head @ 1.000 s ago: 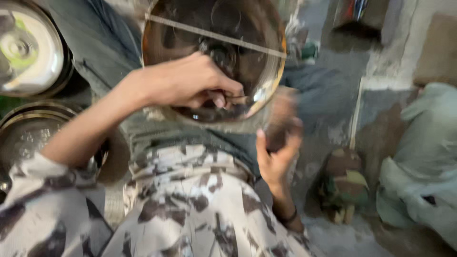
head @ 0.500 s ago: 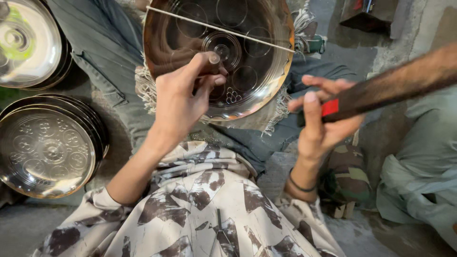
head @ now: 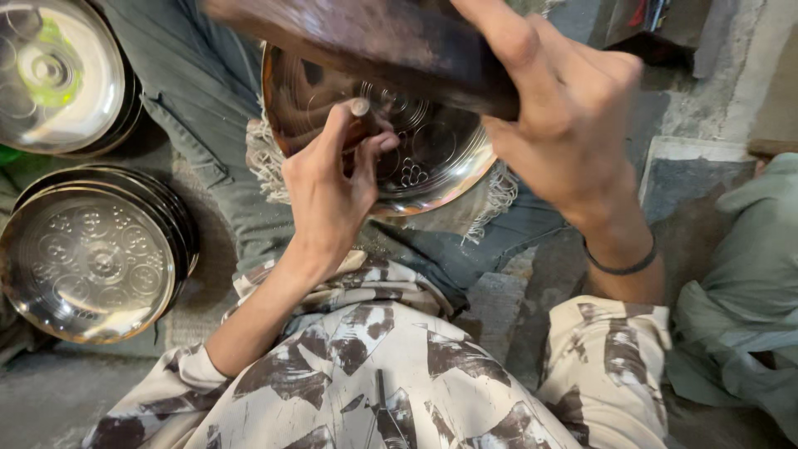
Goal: The person sits cross-legged on the floor and uses a hammer and chisel to engrave decorative patterns into a metal plate. They repeatedly strike the chisel to create circular and floral designs, occasionally adjusting the plate's position.
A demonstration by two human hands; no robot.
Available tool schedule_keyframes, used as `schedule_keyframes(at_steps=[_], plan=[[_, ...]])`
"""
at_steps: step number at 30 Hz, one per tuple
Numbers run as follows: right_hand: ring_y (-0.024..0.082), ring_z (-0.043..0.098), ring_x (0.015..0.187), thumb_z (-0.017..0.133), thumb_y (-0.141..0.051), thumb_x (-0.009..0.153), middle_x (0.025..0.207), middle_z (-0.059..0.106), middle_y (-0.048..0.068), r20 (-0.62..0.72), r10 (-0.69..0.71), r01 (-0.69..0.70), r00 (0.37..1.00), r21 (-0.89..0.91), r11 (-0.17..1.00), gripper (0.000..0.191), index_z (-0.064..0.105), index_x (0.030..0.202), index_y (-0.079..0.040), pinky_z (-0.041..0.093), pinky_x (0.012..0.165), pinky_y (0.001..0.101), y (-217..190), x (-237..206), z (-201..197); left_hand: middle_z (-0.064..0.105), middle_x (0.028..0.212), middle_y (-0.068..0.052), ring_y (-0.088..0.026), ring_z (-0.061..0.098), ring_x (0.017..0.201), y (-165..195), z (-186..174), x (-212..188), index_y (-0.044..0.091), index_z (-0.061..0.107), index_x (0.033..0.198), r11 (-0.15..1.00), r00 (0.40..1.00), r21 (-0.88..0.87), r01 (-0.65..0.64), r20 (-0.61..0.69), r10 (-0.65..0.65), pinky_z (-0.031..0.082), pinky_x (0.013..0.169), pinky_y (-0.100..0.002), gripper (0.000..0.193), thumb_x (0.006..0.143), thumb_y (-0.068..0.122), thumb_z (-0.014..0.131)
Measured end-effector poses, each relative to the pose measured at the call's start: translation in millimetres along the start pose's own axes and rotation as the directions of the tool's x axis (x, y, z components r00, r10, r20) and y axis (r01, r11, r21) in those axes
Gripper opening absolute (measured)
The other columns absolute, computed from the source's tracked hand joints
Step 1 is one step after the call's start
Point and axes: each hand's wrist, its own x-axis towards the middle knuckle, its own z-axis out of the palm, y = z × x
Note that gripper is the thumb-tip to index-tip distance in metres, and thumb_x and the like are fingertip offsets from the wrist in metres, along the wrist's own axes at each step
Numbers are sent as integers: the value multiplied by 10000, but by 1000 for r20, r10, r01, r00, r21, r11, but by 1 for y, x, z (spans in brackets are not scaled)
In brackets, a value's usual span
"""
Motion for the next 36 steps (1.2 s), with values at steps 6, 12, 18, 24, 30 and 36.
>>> schedule_keyframes(at_steps=[6, 12, 18, 24, 30, 36], plan=[[219, 619, 754, 775, -58, 959, 924, 558, 51, 3, -53, 53, 999, 81, 995, 746, 419, 1603, -185, 473, 688, 359, 0, 5, 9, 771, 1006, -101, -201, 808, 981, -1, -1, -3, 11, 579, 1218, 999, 1000, 32, 2, 8, -2, 612, 811, -297, 246, 1006, -70, 672], [193, 603, 744, 766, -63, 987, 903, 519, 30, 47, -74, 73, 996, 36, 997, 757, 377, 1609, -251, 472, 684, 339, 2, 4, 10, 778, 1002, -95, -202, 804, 979, -3, 1, -3, 10, 586, 1236, 999, 1000, 53, 0, -9, 1, 612, 804, -289, 271, 991, -64, 676], [166, 550, 614, 723, -86, 1001, 813, 510, 18, 259, -81, 112, 962, -105, 988, 765, 408, 1657, -319, 473, 575, 329, -6, 22, 1, 775, 995, -98, -191, 806, 980, -3, 2, -3, -2, 576, 1249, 1000, 1000, 24, 18, -7, -18, 609, 803, -283, 283, 999, -59, 695], [143, 537, 553, 616, -193, 1133, 750, 532, 31, 353, -78, 142, 932, -159, 977, 598, 355, 1644, -362, 466, 511, 318, -5, 44, -13, 765, 1003, -108, -198, 798, 989, -2, -2, 2, -16, 614, 1250, 1000, 999, -5, 12, 30, -11, 617, 831, -299, 328, 940, -120, 638], [141, 518, 477, 614, -181, 1056, 740, 552, 35, 446, -81, 173, 891, -170, 970, 666, 336, 1628, -377, 432, 435, 324, -8, 51, -20, 780, 1006, -101, -207, 804, 987, -5, -4, 10, 26, 629, 1137, 1000, 995, 18, -15, 99, 14, 615, 799, -295, 250, 934, -112, 677], [181, 544, 485, 626, -95, 982, 711, 527, 35, 466, -6, 110, 885, -197, 974, 744, 364, 1618, -379, 429, 438, 343, -15, 47, -26, 769, 975, -113, -205, 803, 954, -11, -7, 17, 18, 626, 1087, 999, 973, -12, -44, 227, 46, 615, 777, -306, 265, 875, -138, 663]])
